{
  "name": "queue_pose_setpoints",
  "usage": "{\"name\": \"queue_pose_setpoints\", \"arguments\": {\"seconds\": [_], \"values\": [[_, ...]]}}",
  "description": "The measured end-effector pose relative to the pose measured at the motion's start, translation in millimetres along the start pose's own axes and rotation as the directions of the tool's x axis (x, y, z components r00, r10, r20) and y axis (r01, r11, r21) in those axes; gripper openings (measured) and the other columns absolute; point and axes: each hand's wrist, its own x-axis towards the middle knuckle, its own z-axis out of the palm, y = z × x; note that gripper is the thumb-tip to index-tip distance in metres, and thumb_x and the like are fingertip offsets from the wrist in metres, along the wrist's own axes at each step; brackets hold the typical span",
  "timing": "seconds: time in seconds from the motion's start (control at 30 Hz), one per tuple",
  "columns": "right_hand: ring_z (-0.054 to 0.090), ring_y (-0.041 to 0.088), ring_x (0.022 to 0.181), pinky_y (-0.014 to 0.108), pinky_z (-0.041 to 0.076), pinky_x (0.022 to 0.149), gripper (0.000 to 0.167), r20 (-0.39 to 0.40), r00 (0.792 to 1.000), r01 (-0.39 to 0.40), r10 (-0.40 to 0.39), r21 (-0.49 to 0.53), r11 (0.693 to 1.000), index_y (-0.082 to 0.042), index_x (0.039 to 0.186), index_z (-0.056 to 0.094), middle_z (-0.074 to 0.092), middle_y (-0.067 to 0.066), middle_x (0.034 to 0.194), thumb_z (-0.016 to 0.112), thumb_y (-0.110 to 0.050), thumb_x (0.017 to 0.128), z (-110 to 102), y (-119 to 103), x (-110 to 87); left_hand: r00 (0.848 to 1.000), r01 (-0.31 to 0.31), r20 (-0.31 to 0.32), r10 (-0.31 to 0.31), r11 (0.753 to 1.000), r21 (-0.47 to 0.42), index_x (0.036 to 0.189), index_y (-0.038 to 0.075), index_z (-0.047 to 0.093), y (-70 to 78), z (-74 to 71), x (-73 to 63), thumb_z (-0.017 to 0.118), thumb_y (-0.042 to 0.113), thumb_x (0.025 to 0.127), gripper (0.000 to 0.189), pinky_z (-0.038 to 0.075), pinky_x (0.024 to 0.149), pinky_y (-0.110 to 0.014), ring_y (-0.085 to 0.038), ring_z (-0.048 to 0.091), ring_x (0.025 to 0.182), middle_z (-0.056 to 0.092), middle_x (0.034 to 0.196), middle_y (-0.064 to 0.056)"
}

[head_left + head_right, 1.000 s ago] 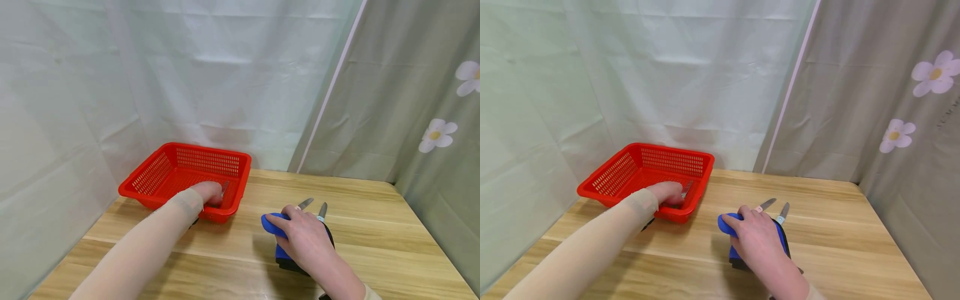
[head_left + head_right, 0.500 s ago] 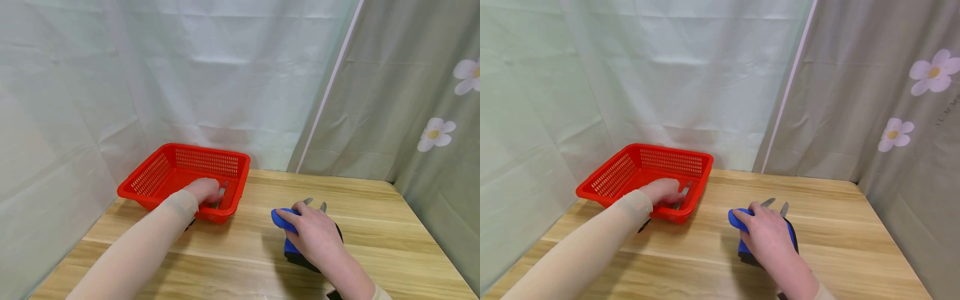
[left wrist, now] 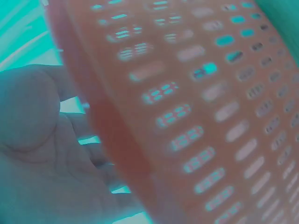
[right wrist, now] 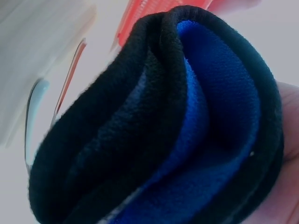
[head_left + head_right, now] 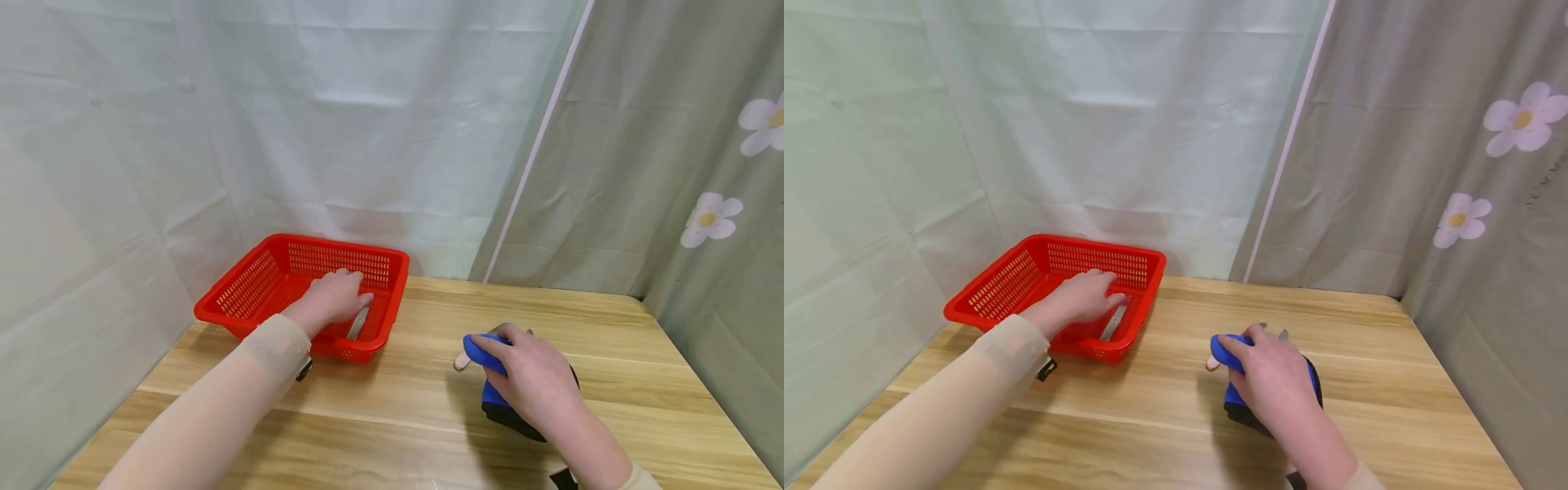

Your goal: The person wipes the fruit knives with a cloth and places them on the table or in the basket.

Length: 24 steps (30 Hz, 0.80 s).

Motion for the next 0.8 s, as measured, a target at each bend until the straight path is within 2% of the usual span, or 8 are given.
{"name": "queue_pose_setpoints", "arguments": {"seconds": [0.1,0.27,0.5,0.8], "values": [[0.075,0.029,0.094,0.048,0.062,0.075,0.054,-0.006,1.000,-0.016,0.016,0.006,1.000,-0.025,0.134,0.081,0.074,0.007,0.119,0.097,-0.015,0.084,-1,5,-2.4,0.999,-0.026,-0.041,0.027,1.000,0.014,0.161,0.002,0.050,3.4,-1.7,-7.2,0.067,0.036,0.109,0.064,0.044,0.116,-0.067,-0.043,0.056,0.140,0.056,0.156,-0.023],[0.073,0.028,0.083,0.046,0.060,0.067,0.054,-0.012,1.000,-0.022,0.022,-0.001,1.000,-0.023,0.134,0.081,0.073,0.010,0.112,0.098,-0.016,0.083,-2,12,-4.4,0.993,-0.071,-0.093,0.076,0.996,0.048,0.165,0.004,0.045,12.2,-0.9,-18.6,0.064,0.039,0.111,0.067,0.033,0.123,-0.069,-0.045,0.041,0.156,0.045,0.169,-0.022],[0.069,0.025,0.077,0.044,0.058,0.064,0.053,-0.001,0.999,-0.055,0.055,-0.007,0.998,-0.022,0.135,0.081,0.071,0.008,0.108,0.097,-0.017,0.084,-4,21,-5.9,0.982,-0.106,-0.150,0.117,0.991,0.084,0.169,0.010,0.042,28.3,6.4,-31.4,0.061,0.044,0.112,0.069,0.019,0.127,-0.073,-0.044,0.031,0.162,0.037,0.175,-0.018],[0.066,0.021,0.075,0.044,0.055,0.064,0.052,-0.003,0.997,-0.078,0.078,-0.016,0.997,-0.021,0.134,0.081,0.070,0.006,0.104,0.097,-0.016,0.084,-6,32,-10.3,0.944,-0.198,-0.236,0.230,0.968,0.153,0.169,0.009,0.043,51.2,16.1,-51.2,0.063,0.046,0.112,0.071,0.020,0.128,-0.070,-0.043,0.032,0.162,0.037,0.175,-0.018]]}}
